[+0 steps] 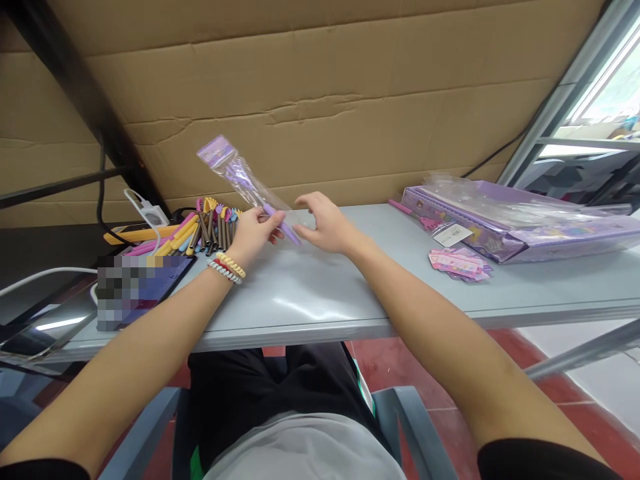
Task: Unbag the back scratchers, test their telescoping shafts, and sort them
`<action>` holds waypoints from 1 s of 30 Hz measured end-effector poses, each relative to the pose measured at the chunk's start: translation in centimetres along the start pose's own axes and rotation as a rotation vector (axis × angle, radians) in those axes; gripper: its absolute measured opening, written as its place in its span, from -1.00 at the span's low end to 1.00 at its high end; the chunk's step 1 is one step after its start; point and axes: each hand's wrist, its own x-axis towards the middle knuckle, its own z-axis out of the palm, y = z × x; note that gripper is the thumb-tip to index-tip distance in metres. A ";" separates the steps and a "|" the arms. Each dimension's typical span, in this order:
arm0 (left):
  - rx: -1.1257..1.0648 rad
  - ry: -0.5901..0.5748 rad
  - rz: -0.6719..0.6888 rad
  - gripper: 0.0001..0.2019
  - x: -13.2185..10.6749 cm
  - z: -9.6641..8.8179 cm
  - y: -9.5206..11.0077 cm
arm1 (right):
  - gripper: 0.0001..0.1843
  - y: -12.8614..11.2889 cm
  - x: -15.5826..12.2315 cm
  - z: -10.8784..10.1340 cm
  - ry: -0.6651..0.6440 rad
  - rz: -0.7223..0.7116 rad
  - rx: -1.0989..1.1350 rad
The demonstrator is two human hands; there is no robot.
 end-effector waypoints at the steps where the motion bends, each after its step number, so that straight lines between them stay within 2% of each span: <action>1: -0.004 0.067 -0.003 -0.77 0.2 -0.2 -0.1 | -0.67 0.0 -0.1 0.1 -0.050 -0.008 0.012; 4: -0.037 0.190 -0.007 -0.75 0.8 -0.7 -0.3 | -0.87 0.2 -0.4 0.5 -0.145 -0.020 -0.008; 7: -0.081 0.222 -0.016 -0.71 0.9 -1.0 -0.3 | -0.91 0.8 -0.5 0.6 -0.166 -0.004 -0.061; 14: -0.132 0.140 -0.033 -0.68 0.6 -0.6 -0.1 | -0.82 1.5 -0.4 0.7 -0.115 0.093 -0.080; 23: -0.291 0.096 -0.184 -0.91 0.6 -0.4 0.5 | -0.82 1.3 -0.3 0.8 0.028 0.082 -0.061; 30: -0.285 0.085 -0.191 -0.94 0.6 -0.2 0.3 | -0.81 1.1 -0.4 0.8 -0.011 0.079 -0.029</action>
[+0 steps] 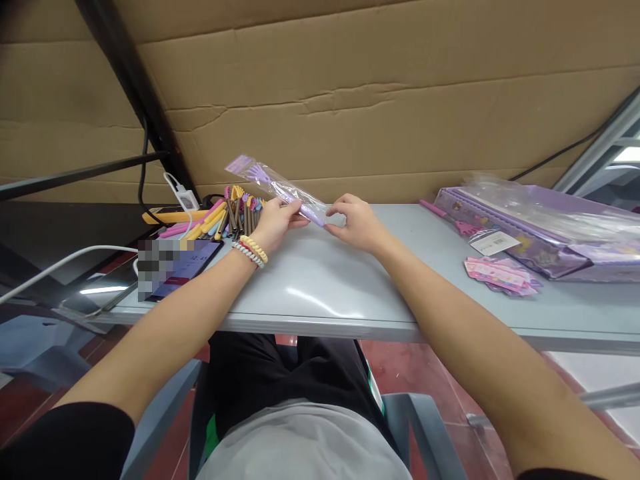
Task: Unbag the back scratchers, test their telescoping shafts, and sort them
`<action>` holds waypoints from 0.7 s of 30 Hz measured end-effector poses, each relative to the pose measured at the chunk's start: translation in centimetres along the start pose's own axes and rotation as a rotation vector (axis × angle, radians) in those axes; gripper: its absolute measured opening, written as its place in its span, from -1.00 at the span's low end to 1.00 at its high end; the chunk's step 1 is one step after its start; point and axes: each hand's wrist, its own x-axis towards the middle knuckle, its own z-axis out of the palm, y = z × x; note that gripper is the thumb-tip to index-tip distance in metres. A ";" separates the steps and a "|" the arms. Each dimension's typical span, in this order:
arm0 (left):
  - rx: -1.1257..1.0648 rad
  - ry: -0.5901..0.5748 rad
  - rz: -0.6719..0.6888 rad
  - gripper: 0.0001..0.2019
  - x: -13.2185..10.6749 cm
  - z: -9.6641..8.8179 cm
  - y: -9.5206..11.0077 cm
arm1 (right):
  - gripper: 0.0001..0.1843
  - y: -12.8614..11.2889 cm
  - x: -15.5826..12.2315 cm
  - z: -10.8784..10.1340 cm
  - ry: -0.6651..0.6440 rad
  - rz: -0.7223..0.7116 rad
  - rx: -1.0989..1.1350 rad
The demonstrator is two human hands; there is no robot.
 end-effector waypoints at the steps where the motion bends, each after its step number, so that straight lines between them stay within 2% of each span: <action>1: 0.003 0.005 0.006 -0.94 0.0 0.0 0.0 | -0.80 0.0 0.0 0.0 -0.004 -0.007 -0.001; 12: -0.059 0.002 0.051 -0.87 -0.1 0.2 -0.1 | -0.82 -0.2 -0.1 0.3 0.068 -0.019 -0.002; 21: -0.022 -0.098 -0.028 -0.87 -0.7 0.4 0.4 | -0.87 0.1 -0.3 0.4 -0.027 -0.014 0.000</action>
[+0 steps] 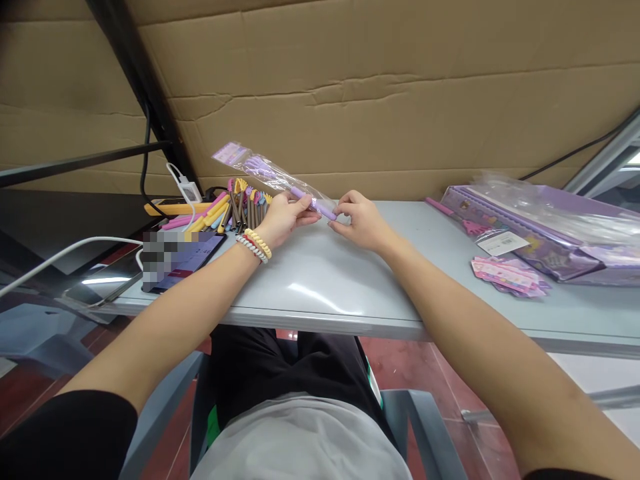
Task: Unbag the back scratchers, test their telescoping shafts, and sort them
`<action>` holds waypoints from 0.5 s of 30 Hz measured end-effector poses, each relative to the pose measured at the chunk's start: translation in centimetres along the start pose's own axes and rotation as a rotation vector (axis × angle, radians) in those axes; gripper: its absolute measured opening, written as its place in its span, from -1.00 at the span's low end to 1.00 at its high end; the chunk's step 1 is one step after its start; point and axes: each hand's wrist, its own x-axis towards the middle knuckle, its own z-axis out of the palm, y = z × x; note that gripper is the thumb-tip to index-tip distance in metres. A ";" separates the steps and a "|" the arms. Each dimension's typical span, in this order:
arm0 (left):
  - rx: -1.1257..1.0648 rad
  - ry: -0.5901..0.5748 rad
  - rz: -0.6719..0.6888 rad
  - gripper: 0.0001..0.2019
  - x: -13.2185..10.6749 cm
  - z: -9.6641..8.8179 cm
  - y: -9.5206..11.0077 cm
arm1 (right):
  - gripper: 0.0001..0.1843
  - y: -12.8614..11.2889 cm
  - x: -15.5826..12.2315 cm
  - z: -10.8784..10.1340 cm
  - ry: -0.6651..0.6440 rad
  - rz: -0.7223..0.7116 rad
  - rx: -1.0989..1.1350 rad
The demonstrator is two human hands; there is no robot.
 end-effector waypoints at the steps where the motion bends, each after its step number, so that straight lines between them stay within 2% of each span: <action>1: 0.012 -0.008 -0.005 -0.88 0.1 0.0 0.0 | -0.87 0.0 0.0 -0.1 -0.012 0.001 0.003; 4: 0.043 0.000 -0.018 -0.85 0.4 -0.3 0.0 | -0.84 0.2 0.1 -0.5 -0.042 0.027 0.010; 10: -0.026 0.141 0.037 -0.75 1.0 -1.0 0.6 | -0.73 1.9 0.2 -2.0 -0.131 0.148 0.006; 15: -0.106 0.119 0.073 -0.71 0.9 -1.4 0.9 | -0.75 2.6 0.1 -2.5 -0.177 0.196 -0.020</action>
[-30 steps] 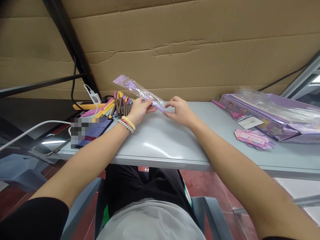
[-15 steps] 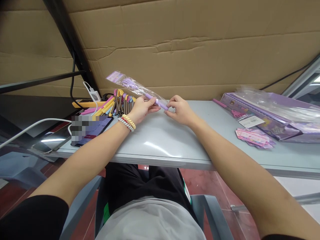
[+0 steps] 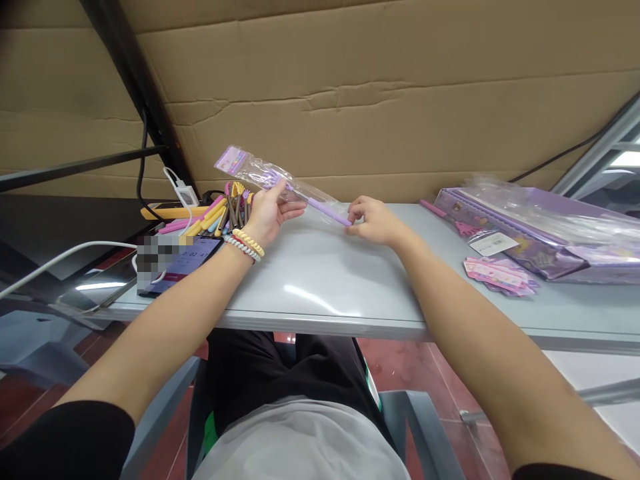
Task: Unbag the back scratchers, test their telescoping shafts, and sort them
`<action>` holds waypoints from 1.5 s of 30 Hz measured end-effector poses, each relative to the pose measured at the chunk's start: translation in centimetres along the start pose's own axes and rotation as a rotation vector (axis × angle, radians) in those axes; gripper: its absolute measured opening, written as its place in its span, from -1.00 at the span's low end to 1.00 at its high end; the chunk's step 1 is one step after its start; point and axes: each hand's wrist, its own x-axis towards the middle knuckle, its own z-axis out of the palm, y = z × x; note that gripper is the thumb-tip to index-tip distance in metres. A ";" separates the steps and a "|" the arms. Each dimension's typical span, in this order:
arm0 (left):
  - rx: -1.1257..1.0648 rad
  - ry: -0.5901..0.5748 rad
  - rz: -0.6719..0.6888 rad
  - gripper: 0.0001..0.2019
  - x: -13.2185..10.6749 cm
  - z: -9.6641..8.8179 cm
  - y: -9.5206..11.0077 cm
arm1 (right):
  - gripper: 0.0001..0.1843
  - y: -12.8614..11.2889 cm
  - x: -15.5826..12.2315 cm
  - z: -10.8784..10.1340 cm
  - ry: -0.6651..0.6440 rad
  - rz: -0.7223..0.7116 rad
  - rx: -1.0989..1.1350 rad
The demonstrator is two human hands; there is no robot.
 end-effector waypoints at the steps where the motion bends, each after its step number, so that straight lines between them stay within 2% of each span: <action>1: -0.008 -0.010 0.000 -0.70 -0.1 0.0 0.0 | -0.77 -0.1 0.0 0.0 -0.006 -0.001 0.001; 6: 0.008 -0.051 -0.031 -0.64 -0.3 0.2 0.0 | -0.73 -0.6 0.0 0.3 -0.031 -0.012 0.016; 9: 0.016 -0.030 -0.017 -0.63 -0.4 0.2 0.1 | -0.72 -0.2 0.2 0.1 -0.046 -0.005 -0.008; 15: 0.046 -0.006 0.047 -0.62 -0.2 -0.1 0.2 | -0.79 1.8 0.3 -0.9 -0.105 0.095 -0.131; 20: 0.055 -0.069 0.039 -0.66 -0.3 0.0 0.1 | -0.91 1.1 -0.1 -1.3 -0.155 0.222 -0.271; 24: 0.031 -0.091 0.031 -0.71 -0.4 0.0 0.1 | -0.80 0.2 -0.2 -1.1 -0.140 0.201 -0.234; 28: 0.053 -0.042 0.060 -0.69 -0.3 0.1 0.0 | -0.67 0.8 0.0 -0.9 -0.130 0.214 -0.250; 33: 0.054 0.017 0.110 -0.69 -0.1 0.1 0.0 | -0.69 2.9 0.1 -1.4 -0.019 0.246 -0.410; 38: -0.034 0.083 0.119 -0.71 0.1 -0.5 0.9 | -0.71 4.5 -0.4 -2.0 0.120 0.401 -0.485; 41: -0.105 0.035 0.059 -0.75 0.0 -0.9 1.3 | -0.73 4.7 -0.4 -2.2 0.234 0.505 -0.390; 45: -0.019 -0.149 -0.139 -0.82 -0.1 -0.9 1.1 | -0.75 3.8 0.1 -2.1 0.367 0.564 -0.099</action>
